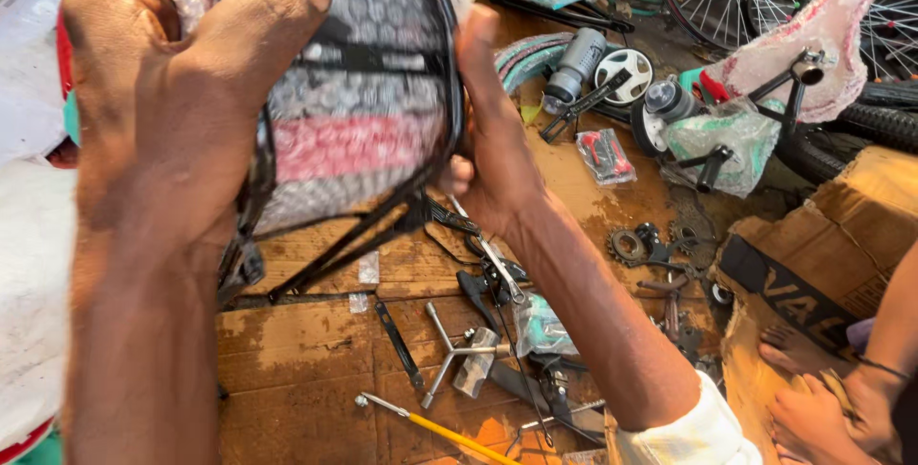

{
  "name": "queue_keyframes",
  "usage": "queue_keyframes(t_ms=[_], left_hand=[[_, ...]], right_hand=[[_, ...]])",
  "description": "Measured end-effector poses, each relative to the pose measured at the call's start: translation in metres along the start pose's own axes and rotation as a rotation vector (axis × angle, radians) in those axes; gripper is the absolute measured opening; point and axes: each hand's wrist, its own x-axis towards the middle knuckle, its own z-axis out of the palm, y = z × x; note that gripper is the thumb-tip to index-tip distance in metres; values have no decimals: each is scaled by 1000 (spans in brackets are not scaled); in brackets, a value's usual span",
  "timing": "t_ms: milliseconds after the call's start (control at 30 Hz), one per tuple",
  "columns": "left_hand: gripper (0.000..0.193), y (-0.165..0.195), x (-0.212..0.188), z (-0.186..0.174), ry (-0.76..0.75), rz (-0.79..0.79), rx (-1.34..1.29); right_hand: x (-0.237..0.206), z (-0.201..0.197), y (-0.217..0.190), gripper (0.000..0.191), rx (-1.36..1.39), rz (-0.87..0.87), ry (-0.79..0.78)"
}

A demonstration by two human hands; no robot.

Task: The person assembles a bicycle basket onto a metal rack using a T-handle Allen wrench. They unwrap bubble wrap from the basket, position it on the rack, and tighten the bolts to secure it.

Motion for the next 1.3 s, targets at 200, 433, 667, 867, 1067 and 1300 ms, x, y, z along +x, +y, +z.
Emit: queue_keyframes(t_ms=[200, 433, 667, 867, 1067, 1300], left_hand=[[34, -20, 0, 13, -131, 639, -237], [46, -8, -20, 4, -123, 545, 283], [56, -15, -16, 12, -310, 69, 574], [57, -84, -30, 50, -486, -224, 658], [49, -147, -59, 98, -538, -61, 631], [35, -166, -80, 132, -625, 26, 613]], right_hand=[[7, 15, -7, 59, -46, 38, 255], [-10, 25, -15, 50, -28, 11, 261], [-31, 30, 58, 67, 277, 368, 269], [-35, -40, 154, 45, 158, 669, 365], [-75, -116, 174, 27, 152, 309, 398], [-88, -139, 162, 14, 91, 342, 507]])
